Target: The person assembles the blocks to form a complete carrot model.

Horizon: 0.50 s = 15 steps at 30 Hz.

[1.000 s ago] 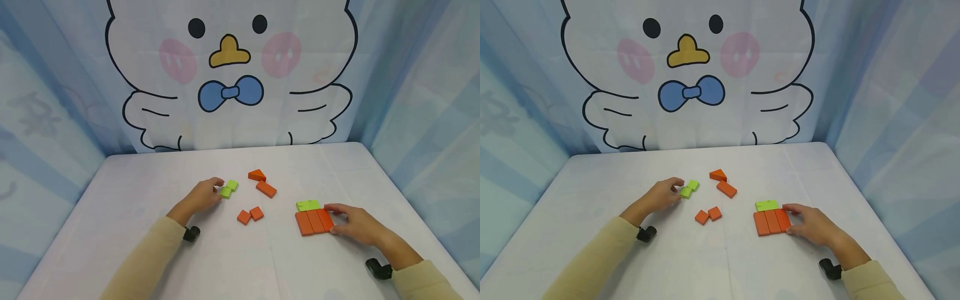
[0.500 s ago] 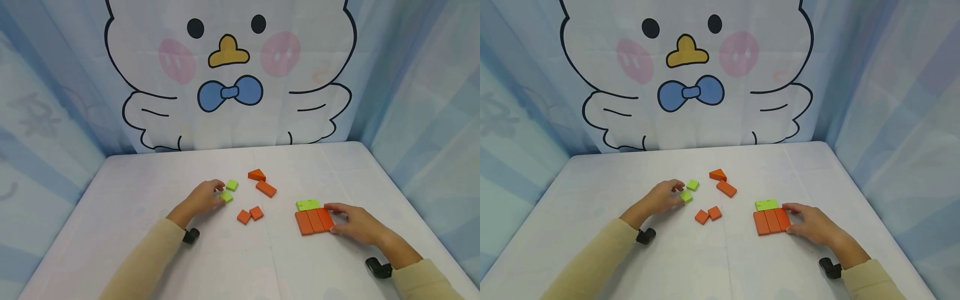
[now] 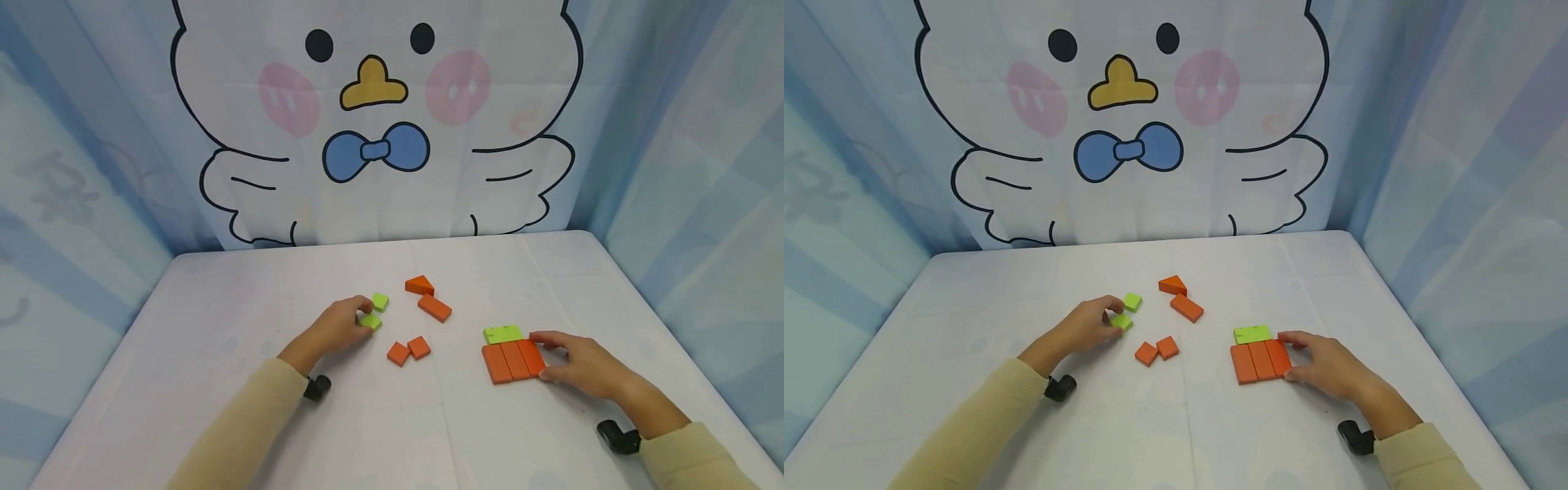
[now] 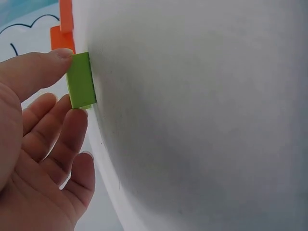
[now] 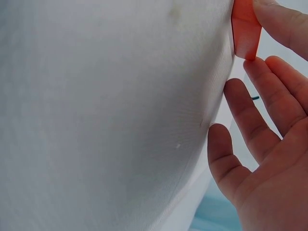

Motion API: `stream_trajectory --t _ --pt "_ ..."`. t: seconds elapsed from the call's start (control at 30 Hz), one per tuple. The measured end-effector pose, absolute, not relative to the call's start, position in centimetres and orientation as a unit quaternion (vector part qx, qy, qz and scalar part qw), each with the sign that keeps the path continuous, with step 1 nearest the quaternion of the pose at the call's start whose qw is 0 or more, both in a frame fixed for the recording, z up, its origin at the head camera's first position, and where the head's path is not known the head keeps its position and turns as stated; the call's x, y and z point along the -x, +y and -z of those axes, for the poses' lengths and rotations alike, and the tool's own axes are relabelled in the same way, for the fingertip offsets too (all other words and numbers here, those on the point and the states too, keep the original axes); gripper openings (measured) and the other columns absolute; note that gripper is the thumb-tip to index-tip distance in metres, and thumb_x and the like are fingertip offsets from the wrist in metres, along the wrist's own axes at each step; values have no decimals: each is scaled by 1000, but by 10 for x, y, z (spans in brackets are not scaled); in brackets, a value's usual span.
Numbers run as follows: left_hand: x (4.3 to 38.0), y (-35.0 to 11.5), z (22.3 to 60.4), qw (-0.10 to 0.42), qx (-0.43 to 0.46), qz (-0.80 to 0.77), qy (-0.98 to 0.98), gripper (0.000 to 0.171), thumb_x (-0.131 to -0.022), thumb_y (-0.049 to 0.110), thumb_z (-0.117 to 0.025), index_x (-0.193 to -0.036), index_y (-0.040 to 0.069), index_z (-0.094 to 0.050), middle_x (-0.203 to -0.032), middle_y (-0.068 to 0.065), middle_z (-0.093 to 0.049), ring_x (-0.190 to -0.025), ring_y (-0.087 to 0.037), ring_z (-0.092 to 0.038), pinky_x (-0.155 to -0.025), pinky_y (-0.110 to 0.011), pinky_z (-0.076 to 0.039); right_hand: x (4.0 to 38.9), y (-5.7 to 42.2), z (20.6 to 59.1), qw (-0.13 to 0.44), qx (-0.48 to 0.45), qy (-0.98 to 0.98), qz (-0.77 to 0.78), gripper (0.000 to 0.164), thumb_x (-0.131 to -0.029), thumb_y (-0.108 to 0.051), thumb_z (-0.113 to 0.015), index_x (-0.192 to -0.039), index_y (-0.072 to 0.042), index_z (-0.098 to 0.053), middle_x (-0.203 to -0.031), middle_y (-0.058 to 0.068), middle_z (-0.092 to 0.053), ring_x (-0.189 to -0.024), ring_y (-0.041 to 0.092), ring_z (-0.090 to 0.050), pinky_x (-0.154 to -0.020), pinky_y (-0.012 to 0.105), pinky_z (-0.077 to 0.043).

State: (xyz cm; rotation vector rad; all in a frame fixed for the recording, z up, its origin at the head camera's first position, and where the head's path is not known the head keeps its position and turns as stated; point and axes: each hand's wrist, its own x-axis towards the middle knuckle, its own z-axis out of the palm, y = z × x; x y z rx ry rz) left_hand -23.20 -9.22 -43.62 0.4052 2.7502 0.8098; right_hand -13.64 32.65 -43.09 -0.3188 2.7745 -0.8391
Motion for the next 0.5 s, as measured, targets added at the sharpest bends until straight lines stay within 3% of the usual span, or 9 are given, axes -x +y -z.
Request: stream_trajectory --t 0.27,0.5 --pt "230 -76 425 83 -165 -263 947 44 -90 25 -77 -128 9 -63 -116 -4 -63 -107 -21 -57 -93 -37 -50 138 329 431 111 111 946 282 64 -86 -24 -78 -142 -3 -53 -132 21 -57 -121 41 -51 -99 64 -39" --pt "232 -35 416 87 -214 -275 933 40 -92 26 -75 -127 10 -64 -119 -3 -64 -107 -21 -56 -91 -37 -49 138 331 432 110 117 945 284 65 -86 -24 -79 -141 -2 -53 -133 22 -57 -120 41 -51 -98 63 -40"
